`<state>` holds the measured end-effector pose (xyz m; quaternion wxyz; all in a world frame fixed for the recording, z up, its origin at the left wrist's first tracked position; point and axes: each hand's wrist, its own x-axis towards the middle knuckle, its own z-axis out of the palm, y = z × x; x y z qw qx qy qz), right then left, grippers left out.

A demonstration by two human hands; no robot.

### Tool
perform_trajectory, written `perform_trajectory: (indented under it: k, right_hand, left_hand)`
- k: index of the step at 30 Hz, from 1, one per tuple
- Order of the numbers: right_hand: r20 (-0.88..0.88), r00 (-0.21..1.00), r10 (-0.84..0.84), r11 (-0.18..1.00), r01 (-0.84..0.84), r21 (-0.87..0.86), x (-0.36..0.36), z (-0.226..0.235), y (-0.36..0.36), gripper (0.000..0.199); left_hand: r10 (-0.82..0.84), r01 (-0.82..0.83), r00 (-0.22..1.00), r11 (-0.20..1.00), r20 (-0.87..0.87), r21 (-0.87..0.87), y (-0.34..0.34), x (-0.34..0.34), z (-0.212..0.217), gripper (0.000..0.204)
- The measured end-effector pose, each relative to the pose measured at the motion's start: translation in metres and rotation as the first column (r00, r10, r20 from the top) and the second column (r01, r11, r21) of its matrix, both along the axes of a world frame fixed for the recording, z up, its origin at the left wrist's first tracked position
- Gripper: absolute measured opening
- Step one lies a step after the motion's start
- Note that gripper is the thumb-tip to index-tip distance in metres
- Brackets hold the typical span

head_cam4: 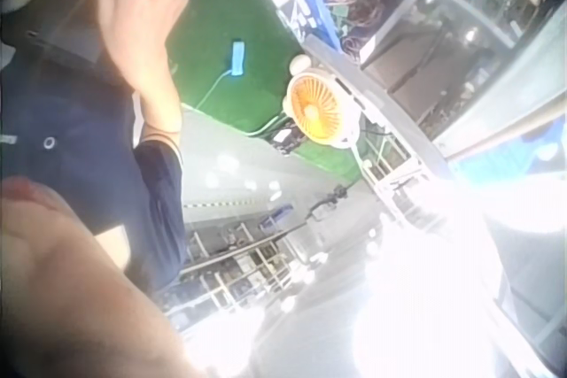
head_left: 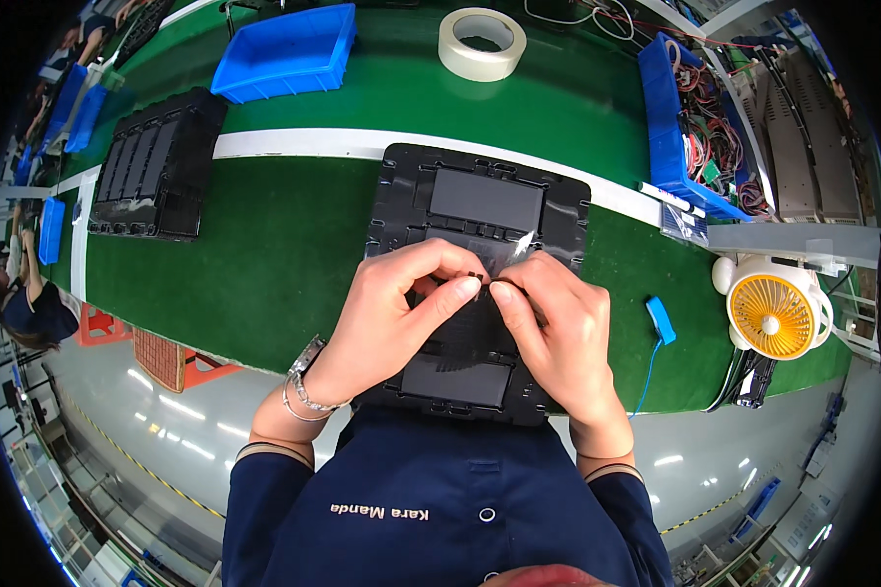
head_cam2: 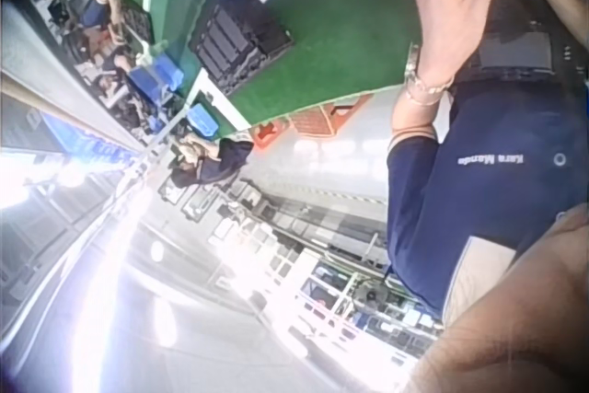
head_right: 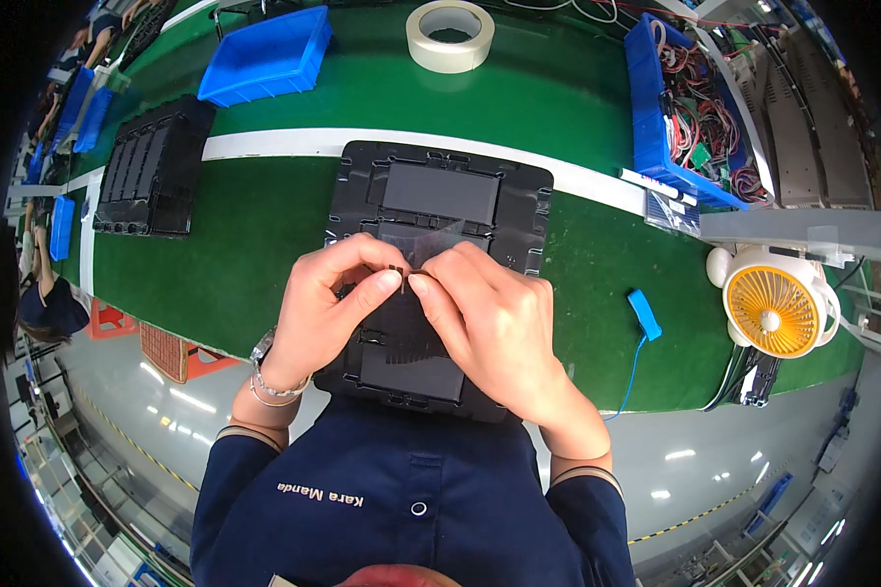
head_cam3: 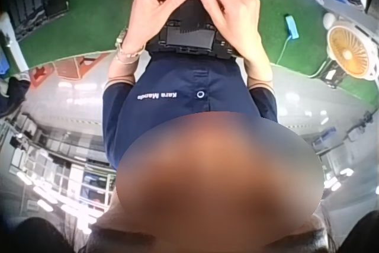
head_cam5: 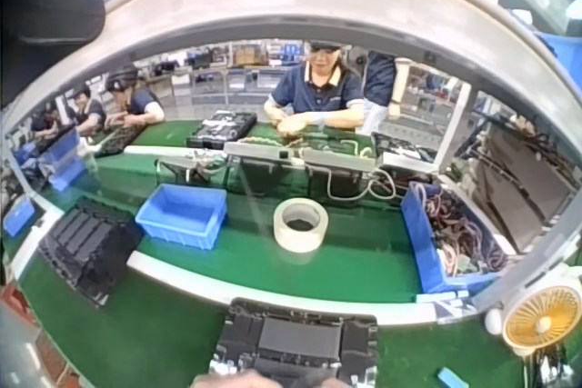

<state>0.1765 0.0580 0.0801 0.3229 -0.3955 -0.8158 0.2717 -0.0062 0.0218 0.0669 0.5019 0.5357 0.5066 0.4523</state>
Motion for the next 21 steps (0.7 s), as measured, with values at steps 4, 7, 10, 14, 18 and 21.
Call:
perform_trajectory:
  k: [4, 7, 10, 14, 18, 21]
  right_hand:
    - [-0.008, 1.000, 0.006, 1.000, -0.006, 0.003, -0.0008, -0.0017, 0.0010, 0.009]
    - [0.003, 1.000, 0.003, 1.000, -0.003, -0.001, -0.0004, -0.0016, 0.0002, 0.010]
    - [0.006, 1.000, 0.003, 1.000, -0.003, 0.005, -0.0003, -0.0023, 0.0001, 0.011]
    - [0.005, 1.000, -0.004, 1.000, 0.004, 0.007, 0.0004, -0.0004, -0.0007, 0.011]
    - [0.012, 1.000, -0.001, 0.999, 0.000, 0.034, 0.0018, 0.0000, -0.0015, 0.012]
    - [0.012, 1.000, -0.001, 0.998, 0.000, 0.058, 0.0029, 0.0005, -0.0023, 0.014]
  left_hand:
    - [-0.026, 0.031, 0.997, 0.997, -0.071, 0.075, 0.0008, -0.0011, 0.0016, 0.012]
    - [-0.024, 0.035, 0.993, 0.995, -0.111, 0.097, 0.0008, -0.0005, 0.0048, 0.011]
    - [-0.019, 0.035, 0.991, 0.993, -0.136, 0.113, 0.0006, 0.0001, 0.0056, 0.011]
    - [-0.012, 0.037, 0.984, 0.989, -0.180, 0.141, 0.0007, 0.0015, 0.0072, 0.010]
    - [-0.002, 0.036, 0.980, 0.984, -0.197, 0.173, -0.0003, 0.0029, 0.0076, 0.010]
    - [-0.004, 0.051, 0.974, 0.978, -0.227, 0.201, -0.0011, 0.0034, 0.0096, 0.010]
